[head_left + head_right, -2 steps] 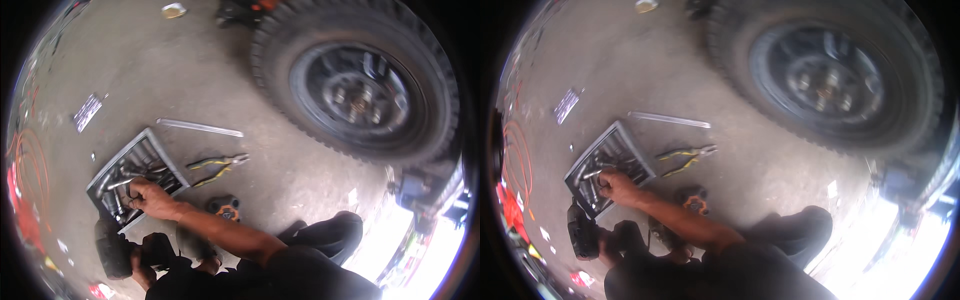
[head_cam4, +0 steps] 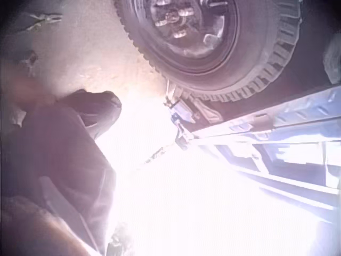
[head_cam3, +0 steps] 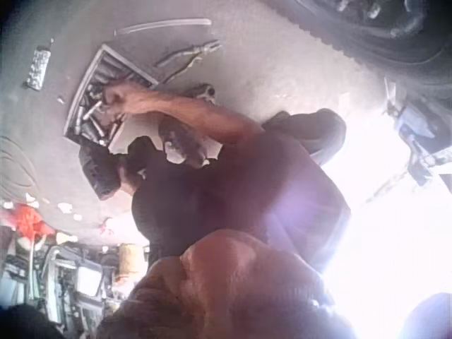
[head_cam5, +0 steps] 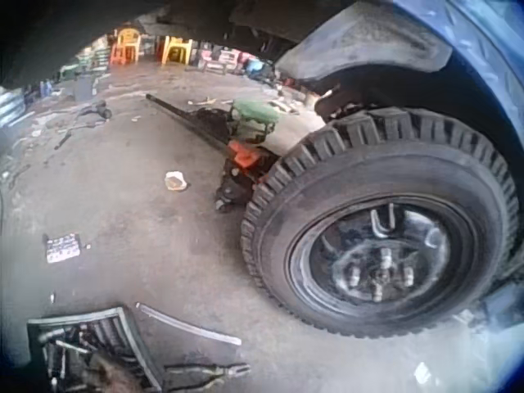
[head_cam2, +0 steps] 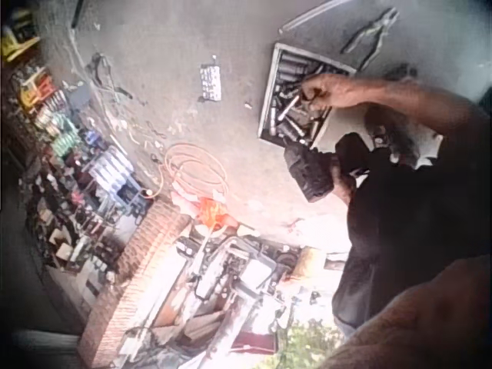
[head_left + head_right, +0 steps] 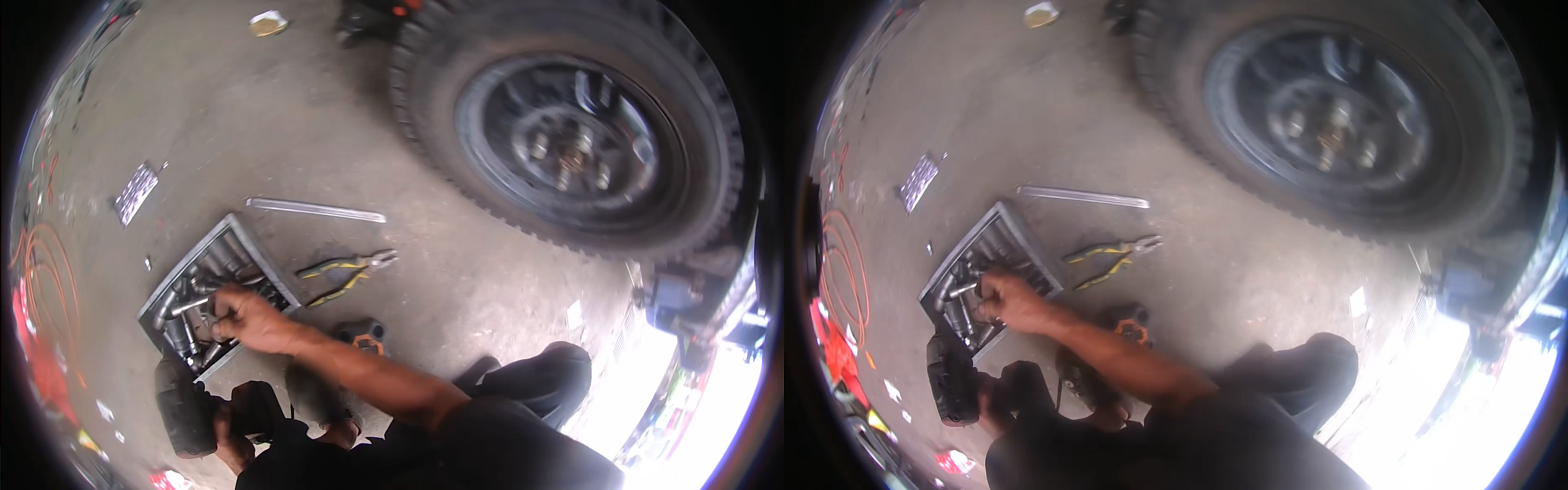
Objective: The person removes a tire from a blue vehicle by hand, uses a wrench and pliers to work on the wheel hub, and then uses a power tool to reattach the wheel.
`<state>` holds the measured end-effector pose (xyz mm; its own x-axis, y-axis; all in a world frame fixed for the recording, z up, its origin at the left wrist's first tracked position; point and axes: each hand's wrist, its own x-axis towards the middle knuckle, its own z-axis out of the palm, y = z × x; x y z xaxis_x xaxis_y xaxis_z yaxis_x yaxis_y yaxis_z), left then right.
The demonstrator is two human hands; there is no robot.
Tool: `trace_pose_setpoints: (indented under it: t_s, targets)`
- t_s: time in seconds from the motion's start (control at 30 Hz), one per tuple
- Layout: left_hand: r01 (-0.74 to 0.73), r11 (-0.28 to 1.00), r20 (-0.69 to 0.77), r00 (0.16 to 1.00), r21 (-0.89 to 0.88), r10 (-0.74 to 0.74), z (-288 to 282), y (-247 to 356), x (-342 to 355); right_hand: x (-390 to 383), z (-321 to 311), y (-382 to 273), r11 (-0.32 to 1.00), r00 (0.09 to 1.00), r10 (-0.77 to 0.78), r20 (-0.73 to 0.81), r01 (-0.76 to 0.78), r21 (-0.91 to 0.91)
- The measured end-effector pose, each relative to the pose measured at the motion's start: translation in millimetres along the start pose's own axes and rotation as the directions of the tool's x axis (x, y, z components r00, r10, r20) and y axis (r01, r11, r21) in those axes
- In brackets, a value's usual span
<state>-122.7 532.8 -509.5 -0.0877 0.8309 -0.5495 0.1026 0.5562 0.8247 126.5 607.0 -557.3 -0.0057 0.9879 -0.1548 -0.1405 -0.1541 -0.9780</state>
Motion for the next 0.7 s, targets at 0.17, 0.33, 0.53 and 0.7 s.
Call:
trace_pose_setpoints:
  t_s: [0.17, 0.33, 0.53, 0.7]
  targets:
    - [-0.151, 0.944, 0.385, 0.923, 0.295, 0.027, 66, 6, 26, -60, -101, -15, 0.532, 0.841, 0.325, -0.433, 0.216, 0.819]
    - [-0.602, 0.668, 0.735, 0.668, 0.437, 0.121, 128, 34, 19, -102, -132, -57, 0.342, 0.705, 0.417, -0.574, 0.463, 0.818]
    - [-0.792, 0.558, 0.902, 0.399, 0.248, 0.167, 193, 78, -25, -136, -154, -79, 0.046, 0.737, 0.424, -0.527, 0.564, 0.825]
    - [-0.913, 0.367, 0.962, 0.241, 0.179, 0.131, 206, 117, -51, -159, -156, -95, 0.142, 0.749, 0.360, -0.557, 0.546, 0.826]
